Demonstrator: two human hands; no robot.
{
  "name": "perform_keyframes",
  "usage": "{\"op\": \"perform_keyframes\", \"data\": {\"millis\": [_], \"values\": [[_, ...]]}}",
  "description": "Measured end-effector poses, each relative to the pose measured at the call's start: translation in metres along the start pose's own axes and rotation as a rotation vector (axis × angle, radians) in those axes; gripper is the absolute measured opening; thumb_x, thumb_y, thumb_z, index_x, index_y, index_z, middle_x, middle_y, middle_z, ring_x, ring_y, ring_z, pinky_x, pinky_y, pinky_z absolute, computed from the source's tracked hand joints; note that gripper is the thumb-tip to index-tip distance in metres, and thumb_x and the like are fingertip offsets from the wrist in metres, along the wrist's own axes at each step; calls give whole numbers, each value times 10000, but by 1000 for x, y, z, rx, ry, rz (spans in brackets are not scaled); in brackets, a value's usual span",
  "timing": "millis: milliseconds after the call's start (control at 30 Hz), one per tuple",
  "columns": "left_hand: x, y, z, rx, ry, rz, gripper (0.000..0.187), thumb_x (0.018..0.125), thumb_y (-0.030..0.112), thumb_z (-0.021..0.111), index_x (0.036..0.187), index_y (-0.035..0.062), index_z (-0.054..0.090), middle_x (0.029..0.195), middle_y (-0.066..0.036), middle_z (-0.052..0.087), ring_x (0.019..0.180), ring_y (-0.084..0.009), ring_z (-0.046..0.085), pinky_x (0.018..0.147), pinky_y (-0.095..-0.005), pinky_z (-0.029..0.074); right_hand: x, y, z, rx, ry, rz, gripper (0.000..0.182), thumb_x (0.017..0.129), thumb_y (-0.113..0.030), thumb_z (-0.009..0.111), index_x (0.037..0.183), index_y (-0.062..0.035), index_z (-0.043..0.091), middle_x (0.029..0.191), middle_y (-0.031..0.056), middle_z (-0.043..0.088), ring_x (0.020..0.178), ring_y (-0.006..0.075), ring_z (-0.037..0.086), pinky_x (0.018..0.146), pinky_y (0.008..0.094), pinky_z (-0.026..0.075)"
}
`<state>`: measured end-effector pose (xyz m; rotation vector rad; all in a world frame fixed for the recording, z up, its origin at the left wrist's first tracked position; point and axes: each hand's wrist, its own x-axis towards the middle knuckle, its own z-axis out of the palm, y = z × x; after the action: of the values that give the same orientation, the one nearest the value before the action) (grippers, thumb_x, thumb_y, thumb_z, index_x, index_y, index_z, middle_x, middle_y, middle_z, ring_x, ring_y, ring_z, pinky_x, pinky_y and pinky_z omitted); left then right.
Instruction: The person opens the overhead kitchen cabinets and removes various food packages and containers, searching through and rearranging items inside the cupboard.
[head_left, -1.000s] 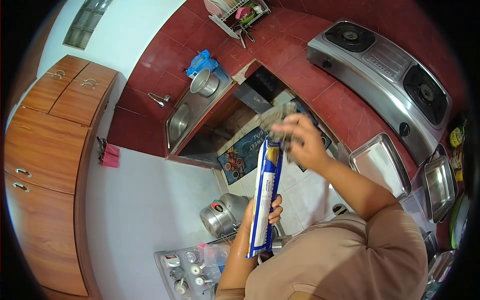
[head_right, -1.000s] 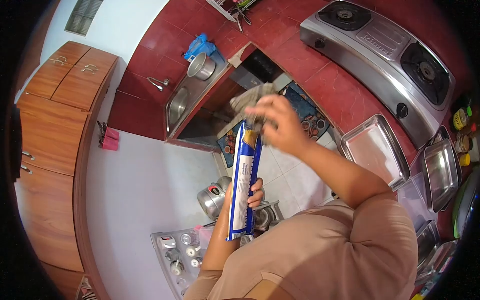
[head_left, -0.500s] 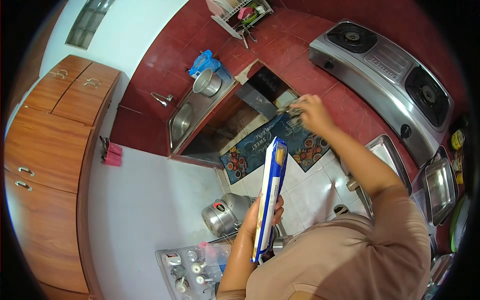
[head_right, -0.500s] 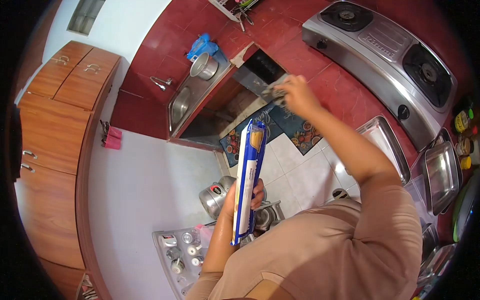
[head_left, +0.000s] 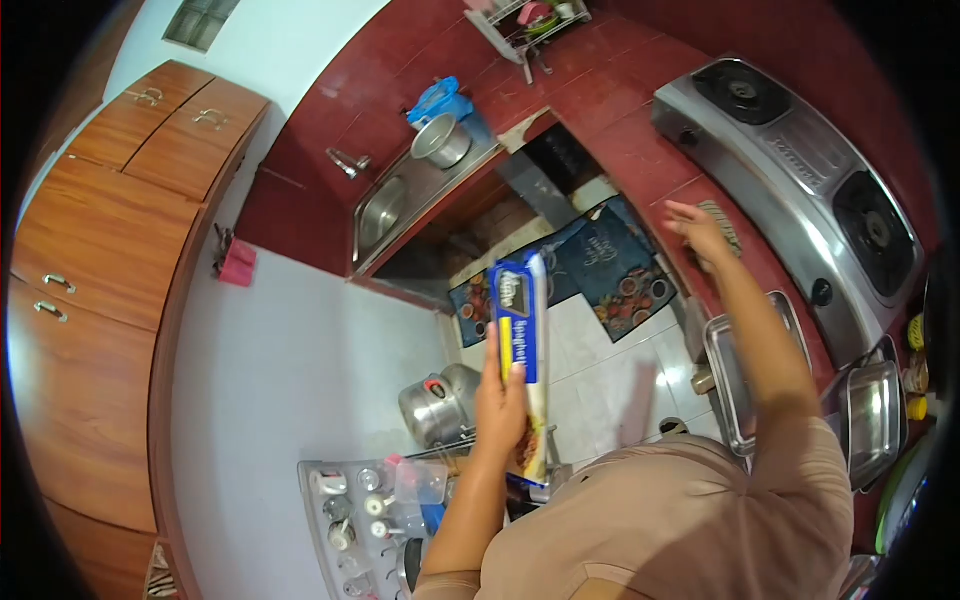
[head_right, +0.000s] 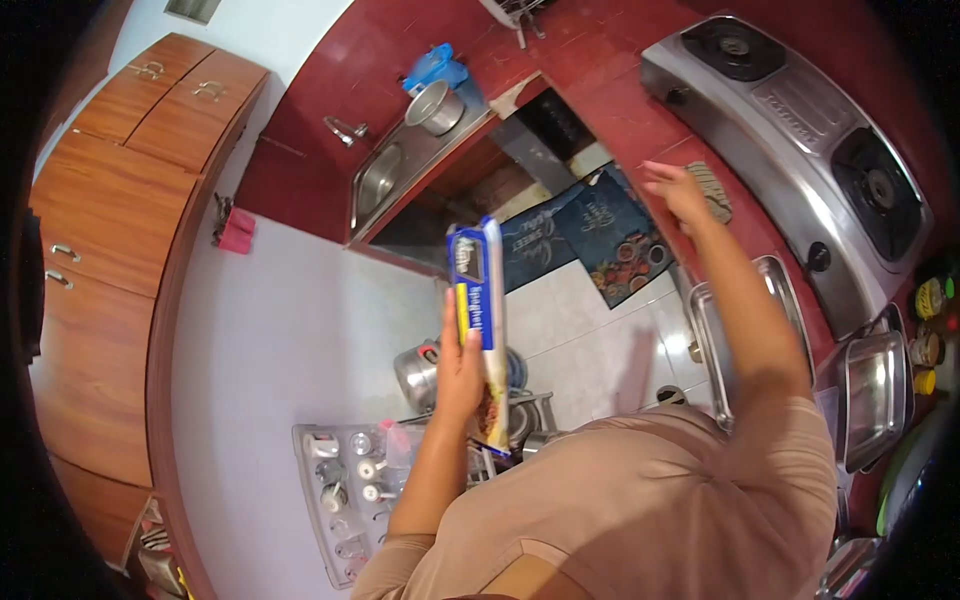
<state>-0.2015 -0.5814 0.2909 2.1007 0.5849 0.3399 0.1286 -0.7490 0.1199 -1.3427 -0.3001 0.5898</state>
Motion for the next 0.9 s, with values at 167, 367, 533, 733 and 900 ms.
{"op": "perform_keyframes", "data": {"millis": [167,367,533,733,900], "values": [[-4,11,1,-8,101,74,520,893,128,373,1372,76,177,1336,-135,321,1176,-204,356,978,-293,262,-5,-29,26,293,-115,-6,480,815,-78,488,1281,-84,373,1250,146,442,1114,225,463,893,358,374],[-24,-10,-5,-3,136,75,517,889,120,370,1369,65,186,1343,-134,311,1181,-202,349,982,-290,255,3,-32,29,-154,-255,-73,526,834,-160,485,1318,-69,301,1329,144,359,1232,275,349,1001,427,270],[-49,-17,-9,-35,193,-15,520,885,127,349,1372,65,175,1367,-127,266,1215,-209,306,1005,-300,220,-7,2,-17,-1410,62,63,578,824,-200,478,1349,-129,248,1412,149,167,1286,357,187,1008,521,198],[-72,-32,-20,-82,268,-134,527,882,132,354,1373,67,174,1367,-117,265,1205,-211,317,1005,-313,221,10,85,-24,-1678,179,24,529,827,-177,429,1337,-214,290,1418,123,177,1279,365,206,1011,497,223],[-80,-36,-29,-215,298,-117,524,885,150,355,1373,73,179,1364,-118,267,1203,-215,318,1003,-317,225,10,77,-51,-1561,105,-273,440,792,-112,457,1219,-214,473,1266,146,431,1155,318,423,950,401,356]]}}
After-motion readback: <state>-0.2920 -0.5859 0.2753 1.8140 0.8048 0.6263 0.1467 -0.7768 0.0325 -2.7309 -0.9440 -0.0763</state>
